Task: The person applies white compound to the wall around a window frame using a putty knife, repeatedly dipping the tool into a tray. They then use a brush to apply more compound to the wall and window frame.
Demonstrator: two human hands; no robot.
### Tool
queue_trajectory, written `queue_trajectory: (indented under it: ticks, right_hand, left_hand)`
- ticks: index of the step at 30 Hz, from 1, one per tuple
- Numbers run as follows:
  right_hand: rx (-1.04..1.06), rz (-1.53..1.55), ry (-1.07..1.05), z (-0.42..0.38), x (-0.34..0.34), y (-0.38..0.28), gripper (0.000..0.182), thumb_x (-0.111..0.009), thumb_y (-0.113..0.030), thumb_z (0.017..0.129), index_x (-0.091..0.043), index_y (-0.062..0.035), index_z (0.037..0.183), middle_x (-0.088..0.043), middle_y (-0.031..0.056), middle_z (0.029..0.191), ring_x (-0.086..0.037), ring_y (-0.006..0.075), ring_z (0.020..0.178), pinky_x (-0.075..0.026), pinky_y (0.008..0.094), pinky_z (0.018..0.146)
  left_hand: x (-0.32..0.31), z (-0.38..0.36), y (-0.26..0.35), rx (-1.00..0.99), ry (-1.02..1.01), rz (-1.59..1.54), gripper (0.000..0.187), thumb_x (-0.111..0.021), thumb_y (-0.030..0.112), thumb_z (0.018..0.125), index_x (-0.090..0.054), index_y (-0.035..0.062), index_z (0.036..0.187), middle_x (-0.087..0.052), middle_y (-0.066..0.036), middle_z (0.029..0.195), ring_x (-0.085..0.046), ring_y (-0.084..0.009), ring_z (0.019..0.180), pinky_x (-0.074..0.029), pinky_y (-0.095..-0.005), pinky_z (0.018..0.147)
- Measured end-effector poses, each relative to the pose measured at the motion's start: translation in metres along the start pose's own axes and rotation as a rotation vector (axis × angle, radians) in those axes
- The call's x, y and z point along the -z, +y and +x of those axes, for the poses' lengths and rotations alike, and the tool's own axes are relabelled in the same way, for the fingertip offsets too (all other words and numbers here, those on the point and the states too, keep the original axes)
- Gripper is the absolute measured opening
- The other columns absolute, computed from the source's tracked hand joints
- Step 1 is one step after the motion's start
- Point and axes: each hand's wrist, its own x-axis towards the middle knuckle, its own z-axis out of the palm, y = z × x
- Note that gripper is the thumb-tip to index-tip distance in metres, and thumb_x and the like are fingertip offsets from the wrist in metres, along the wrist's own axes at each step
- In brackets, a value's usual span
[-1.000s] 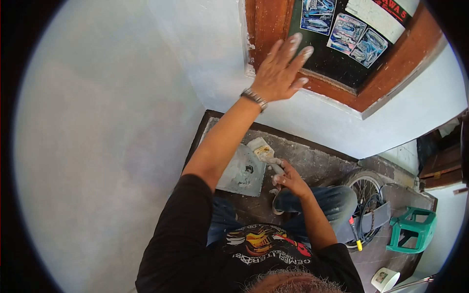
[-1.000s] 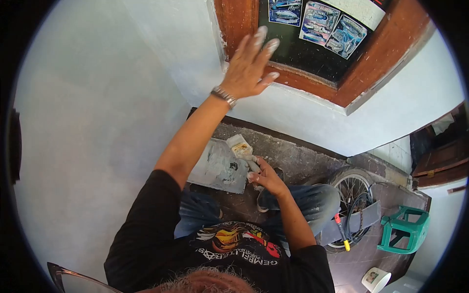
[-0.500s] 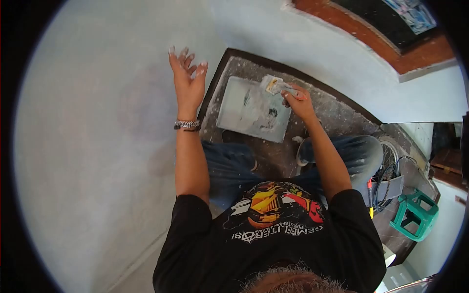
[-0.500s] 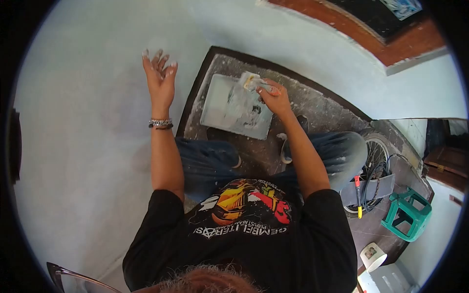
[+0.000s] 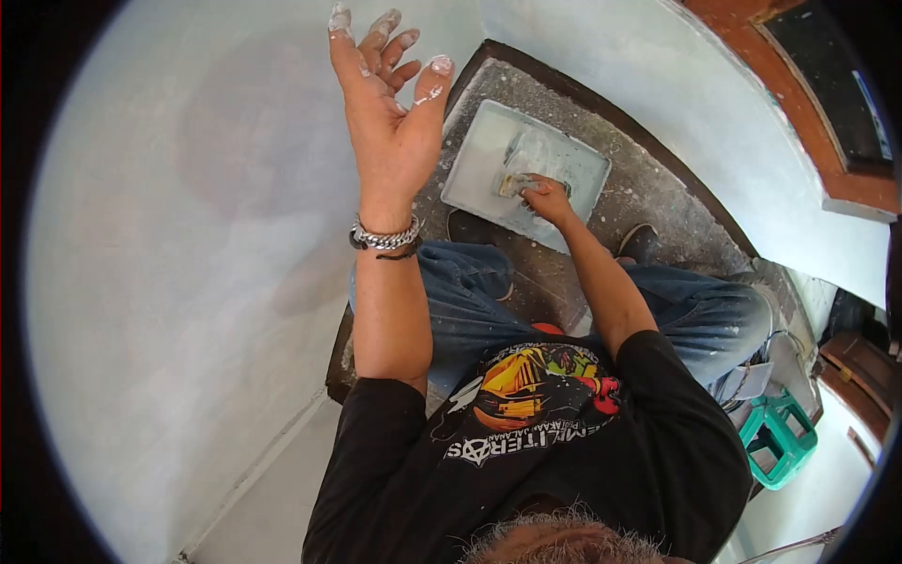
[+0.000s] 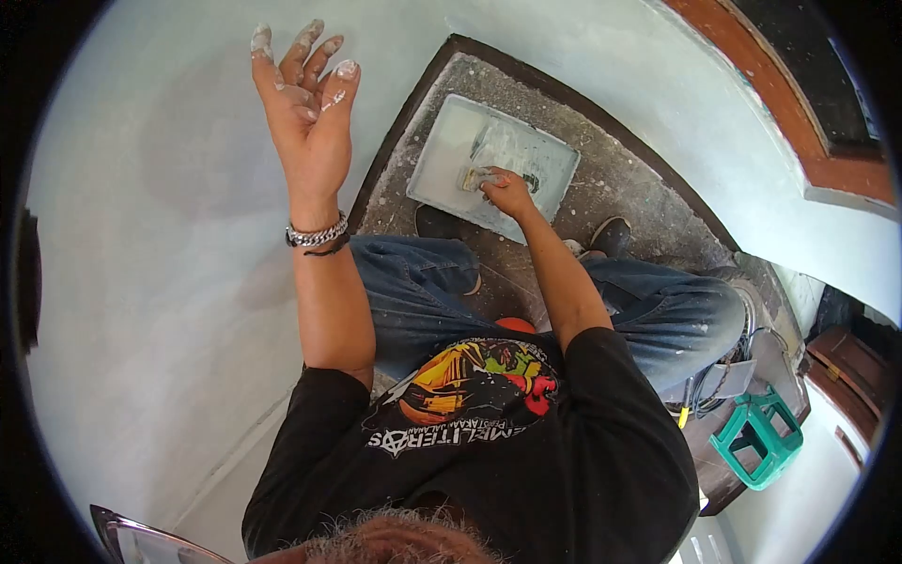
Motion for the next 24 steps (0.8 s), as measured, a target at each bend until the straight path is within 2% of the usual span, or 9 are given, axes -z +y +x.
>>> queue_trajectory:
  ticks: [5,12,14,15,17,18,20,23,24]
  right_hand:
    - [0.037,0.015,-0.011,0.019,-0.014,0.004,0.039,-0.068,-0.014,0.086,-0.066,-0.0055,0.124,-0.068,0.0034,0.077,-0.064,0.0115,0.065,-0.052,0.0279,0.06]
    - [0.04,-0.059,-0.025,0.021,-0.014,0.028,0.041,-0.072,-0.014,0.088,-0.065,-0.0085,0.128,-0.069,0.0036,0.082,-0.065,0.0109,0.07,-0.053,0.0268,0.061]
    - [0.027,0.0,-0.028,0.02,-0.015,0.032,0.042,-0.072,-0.014,0.088,-0.065,-0.0084,0.129,-0.069,0.0033,0.082,-0.064,0.0097,0.069,-0.052,0.0264,0.061]
    - [0.04,-0.026,0.002,0.022,-0.018,0.034,0.042,-0.073,-0.015,0.087,-0.065,-0.0074,0.128,-0.07,0.0056,0.085,-0.066,0.0127,0.071,-0.053,0.0281,0.063]
    - [0.066,-0.073,0.063,0.022,-0.029,0.034,0.042,-0.074,-0.015,0.086,-0.066,-0.0053,0.126,-0.073,0.01,0.09,-0.069,0.0185,0.075,-0.054,0.0314,0.067]
    - [0.2,-0.228,0.124,0.02,-0.032,0.032,0.041,-0.074,-0.016,0.085,-0.066,-0.0044,0.124,-0.073,0.0129,0.093,-0.07,0.0225,0.078,-0.055,0.0332,0.07]
    - [0.468,-0.537,0.25,0.011,-0.038,0.029,0.041,-0.075,-0.016,0.084,-0.067,-0.0026,0.122,-0.073,0.0185,0.1,-0.072,0.0305,0.086,-0.055,0.0367,0.077]
    - [0.453,-0.49,0.219,0.0,-0.041,0.024,0.039,-0.075,-0.019,0.08,-0.069,-0.0027,0.115,-0.069,0.0225,0.11,-0.066,0.0406,0.103,-0.053,0.0435,0.09]
    - [0.438,-0.469,0.236,-0.002,-0.04,0.022,0.04,-0.075,-0.02,0.08,-0.069,-0.0026,0.115,-0.07,0.0224,0.11,-0.066,0.0403,0.102,-0.053,0.0434,0.09]
  left_hand:
    - [-0.001,0.0,0.0,-0.046,-0.016,0.039,0.084,-0.065,-0.001,0.09,-0.013,0.0061,0.156,-0.048,-0.027,0.142,-0.054,-0.0304,0.127,-0.051,-0.0364,0.094]
    - [-0.002,-0.002,-0.002,-0.05,-0.022,0.06,0.085,-0.065,-0.001,0.089,-0.013,0.0077,0.156,-0.049,-0.026,0.142,-0.055,-0.0309,0.126,-0.051,-0.0375,0.095]
    - [-0.005,-0.002,0.002,0.025,0.031,0.033,0.089,-0.067,0.01,0.09,-0.009,0.0073,0.158,-0.047,-0.025,0.142,-0.055,-0.0299,0.122,-0.047,-0.0393,0.096]
    - [-0.006,-0.002,0.003,0.061,0.058,0.019,0.091,-0.067,0.015,0.091,-0.007,0.0071,0.159,-0.046,-0.024,0.143,-0.054,-0.0294,0.121,-0.046,-0.0402,0.096]
    - [-0.007,-0.004,0.001,0.063,0.05,-0.003,0.091,-0.067,0.01,0.09,-0.007,0.0077,0.159,-0.046,-0.023,0.143,-0.054,-0.0285,0.121,-0.045,-0.0397,0.097]
    - [-0.007,-0.004,0.0,0.061,0.044,-0.012,0.092,-0.066,0.008,0.089,-0.007,0.008,0.159,-0.046,-0.023,0.143,-0.053,-0.0281,0.121,-0.045,-0.0395,0.097]
    - [-0.003,-0.004,-0.006,-0.067,-0.01,0.082,0.088,-0.066,0.002,0.089,-0.011,0.0082,0.157,-0.048,-0.025,0.142,-0.055,-0.03,0.124,-0.049,-0.0387,0.096]
    - [-0.001,-0.005,-0.008,-0.138,-0.034,0.128,0.086,-0.066,-0.001,0.089,-0.013,0.0084,0.156,-0.049,-0.025,0.142,-0.056,-0.031,0.125,-0.051,-0.0387,0.096]
    - [-0.001,-0.006,-0.009,-0.141,-0.03,0.126,0.086,-0.065,-0.001,0.089,-0.013,0.0084,0.156,-0.049,-0.025,0.142,-0.056,-0.0311,0.125,-0.051,-0.0389,0.096]
